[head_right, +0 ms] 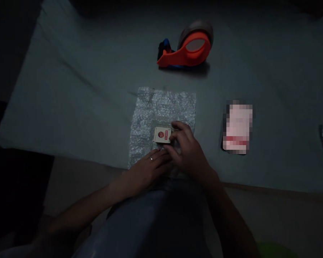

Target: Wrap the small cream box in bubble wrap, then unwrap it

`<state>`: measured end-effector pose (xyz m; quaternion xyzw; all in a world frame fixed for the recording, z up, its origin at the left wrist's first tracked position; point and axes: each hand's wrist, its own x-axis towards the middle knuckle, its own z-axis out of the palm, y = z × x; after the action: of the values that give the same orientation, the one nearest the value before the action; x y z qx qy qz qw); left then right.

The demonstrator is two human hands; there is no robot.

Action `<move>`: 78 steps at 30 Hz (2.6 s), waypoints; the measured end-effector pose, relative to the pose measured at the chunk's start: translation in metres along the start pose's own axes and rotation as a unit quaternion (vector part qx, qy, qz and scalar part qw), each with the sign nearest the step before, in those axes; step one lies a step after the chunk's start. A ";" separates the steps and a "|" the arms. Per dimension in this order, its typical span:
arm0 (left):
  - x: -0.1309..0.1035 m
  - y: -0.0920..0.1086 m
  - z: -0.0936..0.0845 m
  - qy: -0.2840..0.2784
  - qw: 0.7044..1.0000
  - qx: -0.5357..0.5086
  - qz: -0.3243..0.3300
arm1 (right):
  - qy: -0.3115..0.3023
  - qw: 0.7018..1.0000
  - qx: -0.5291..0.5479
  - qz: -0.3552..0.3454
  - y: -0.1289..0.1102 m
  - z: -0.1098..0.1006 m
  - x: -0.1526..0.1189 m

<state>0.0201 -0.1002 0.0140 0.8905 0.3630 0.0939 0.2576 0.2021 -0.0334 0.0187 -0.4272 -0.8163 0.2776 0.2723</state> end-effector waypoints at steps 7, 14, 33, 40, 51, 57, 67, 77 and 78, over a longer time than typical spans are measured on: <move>-0.016 -0.004 -0.025 0.033 0.995 0.013 -0.092 | -0.179 0.984 -0.015 0.002 -0.004 -0.032 -0.028; -0.008 -0.014 -0.049 0.189 0.972 -0.001 -0.138 | -0.145 0.989 -0.024 -0.013 0.003 -0.037 -0.030; 0.034 -0.057 -0.035 0.204 0.871 -0.379 -0.236 | 0.065 0.979 -0.015 0.192 0.005 -0.013 -0.002; 0.032 -0.055 -0.038 0.176 0.874 -0.387 -0.234 | 0.071 0.980 -0.054 0.177 0.010 -0.007 -0.008; 0.032 -0.050 -0.041 0.171 0.877 -0.369 -0.255 | 0.007 0.977 -0.199 -0.071 -0.038 0.006 -0.014; 0.014 -0.048 -0.055 0.152 0.901 -0.272 -0.303 | -0.065 0.971 -0.229 -0.032 -0.033 0.015 -0.013; -0.013 -0.052 -0.054 0.207 0.887 -0.161 -0.379 | -0.047 0.969 -0.240 -0.027 -0.038 0.018 -0.015; -0.023 -0.059 -0.052 0.180 0.888 -0.229 -0.357 | -0.053 0.971 -0.231 -0.022 -0.036 0.017 -0.015; -0.022 -0.058 -0.052 0.194 0.880 -0.227 -0.370 | -0.053 0.971 -0.231 -0.020 -0.036 0.018 -0.015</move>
<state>-0.0488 -0.0600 0.0277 0.5727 0.6773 0.2425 0.3931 0.1777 -0.0676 0.0282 -0.4467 -0.8800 0.0977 0.1285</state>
